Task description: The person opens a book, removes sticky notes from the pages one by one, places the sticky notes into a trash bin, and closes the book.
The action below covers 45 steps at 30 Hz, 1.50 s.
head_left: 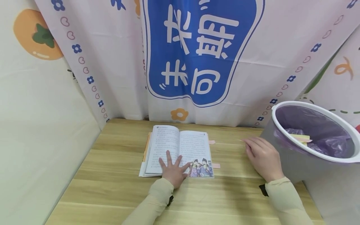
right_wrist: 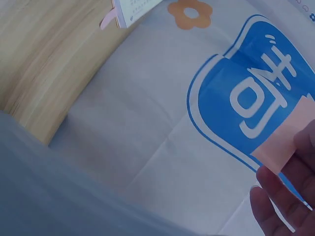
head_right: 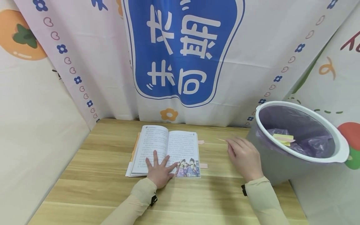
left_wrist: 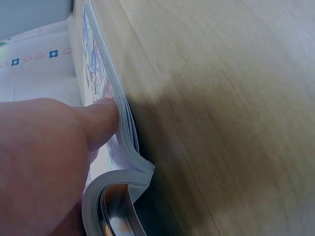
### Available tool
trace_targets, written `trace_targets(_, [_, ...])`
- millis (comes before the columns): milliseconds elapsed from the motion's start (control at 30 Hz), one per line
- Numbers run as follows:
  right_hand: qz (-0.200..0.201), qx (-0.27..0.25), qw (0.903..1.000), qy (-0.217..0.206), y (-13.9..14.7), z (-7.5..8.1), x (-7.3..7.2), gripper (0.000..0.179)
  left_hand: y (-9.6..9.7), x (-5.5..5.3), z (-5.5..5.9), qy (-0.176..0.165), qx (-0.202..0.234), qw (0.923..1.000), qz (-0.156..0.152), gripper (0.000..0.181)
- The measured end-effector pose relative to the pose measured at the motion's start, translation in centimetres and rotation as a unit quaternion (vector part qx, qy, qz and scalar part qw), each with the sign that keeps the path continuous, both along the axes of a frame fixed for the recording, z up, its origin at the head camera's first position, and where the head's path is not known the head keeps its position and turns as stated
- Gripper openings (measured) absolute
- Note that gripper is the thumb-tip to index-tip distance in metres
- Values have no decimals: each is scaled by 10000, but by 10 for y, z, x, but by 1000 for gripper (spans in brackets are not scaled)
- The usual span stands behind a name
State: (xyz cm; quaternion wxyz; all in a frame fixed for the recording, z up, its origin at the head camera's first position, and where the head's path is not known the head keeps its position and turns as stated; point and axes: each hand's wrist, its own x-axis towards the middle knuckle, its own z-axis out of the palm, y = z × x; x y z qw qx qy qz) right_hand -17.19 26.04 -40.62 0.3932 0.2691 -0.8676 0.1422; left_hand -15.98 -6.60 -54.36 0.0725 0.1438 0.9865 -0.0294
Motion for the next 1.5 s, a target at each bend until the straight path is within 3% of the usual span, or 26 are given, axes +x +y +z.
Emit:
trace_targets(333, [8,-192,9984,537,16,12,27,34,-1,0,-1,-21,-8,10000,-5,53])
trace_targets(633, [-107,-518,9912,1214,29,48,51,35,-1,0,-1,61,82,9999,-26,52])
trace_targets(767, [-349,-776,9855,1466,39,67,57,33,-1,-1,-2,60,111,9999,-21,52])
trace_targets(933, [-743,-1217,9764,1620,62,81,54,24,-1,0,-1,60,113,9999,-25,52])
trace_targets(1033, [-847,-1237,9768,1531,79,85,48,24,-1,-1,-1,45,70,10000,-51,53])
trace_targets(1300, [-1364,-753,9836,905,113,91,29,30,-1,0,1,26,58,10000,-55,52])
trace_targets(1500, [-1744,-393,9832,367,127,93,16,30,-1,2,5,38,9,10000,-43,51])
